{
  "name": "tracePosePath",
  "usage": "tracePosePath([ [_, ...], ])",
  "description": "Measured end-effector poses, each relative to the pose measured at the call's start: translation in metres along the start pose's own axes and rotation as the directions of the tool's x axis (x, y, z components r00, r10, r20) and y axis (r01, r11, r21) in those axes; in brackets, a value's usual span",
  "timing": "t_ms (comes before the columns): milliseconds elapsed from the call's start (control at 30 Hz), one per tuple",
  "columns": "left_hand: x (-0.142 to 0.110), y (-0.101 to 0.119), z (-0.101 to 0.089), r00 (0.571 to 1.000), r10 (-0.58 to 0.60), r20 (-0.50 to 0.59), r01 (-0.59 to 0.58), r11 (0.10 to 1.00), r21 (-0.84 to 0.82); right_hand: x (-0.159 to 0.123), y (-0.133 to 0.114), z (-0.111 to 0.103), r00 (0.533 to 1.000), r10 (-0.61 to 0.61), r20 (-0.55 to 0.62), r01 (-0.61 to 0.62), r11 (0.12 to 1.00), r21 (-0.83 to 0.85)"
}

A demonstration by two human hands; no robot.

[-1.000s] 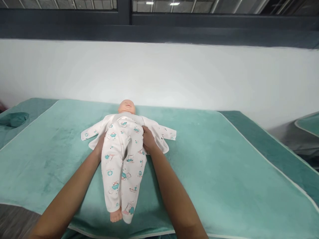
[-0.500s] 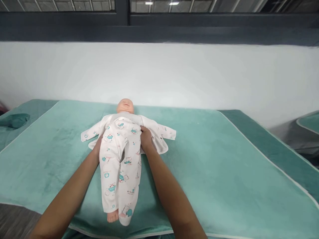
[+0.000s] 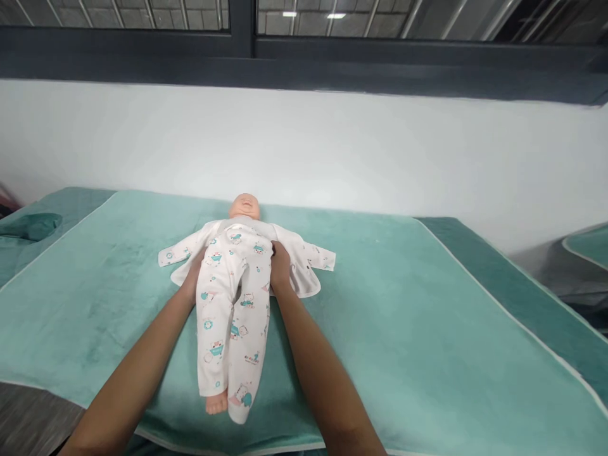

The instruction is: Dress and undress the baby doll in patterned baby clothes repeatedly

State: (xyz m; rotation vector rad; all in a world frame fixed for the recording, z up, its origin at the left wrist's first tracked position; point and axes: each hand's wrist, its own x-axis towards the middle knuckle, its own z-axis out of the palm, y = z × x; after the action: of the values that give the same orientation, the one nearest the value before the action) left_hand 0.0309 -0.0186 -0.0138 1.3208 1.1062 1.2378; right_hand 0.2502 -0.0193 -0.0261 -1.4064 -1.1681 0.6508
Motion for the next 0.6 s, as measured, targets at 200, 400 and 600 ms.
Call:
tracePosePath([
  [200, 0.002, -0.013, -0.008, 0.979, 0.103, -0.174, -0.091, 0.993, 0.079, -0.004, 0.005, 0.000, 0.989, 0.083, -0.119, -0.065, 0.987, 0.149],
  [400, 0.017, 0.011, -0.007, 0.963, 0.254, -0.090, -0.233, 0.954, 0.189, -0.004, -0.009, -0.004, 0.987, -0.085, -0.137, 0.100, 0.990, 0.100],
  [600, 0.055, 0.037, 0.011, 0.949, 0.291, 0.124, -0.314, 0.817, 0.483, 0.041, -0.036, -0.004, 0.960, -0.135, 0.246, 0.153, 0.986, -0.059],
])
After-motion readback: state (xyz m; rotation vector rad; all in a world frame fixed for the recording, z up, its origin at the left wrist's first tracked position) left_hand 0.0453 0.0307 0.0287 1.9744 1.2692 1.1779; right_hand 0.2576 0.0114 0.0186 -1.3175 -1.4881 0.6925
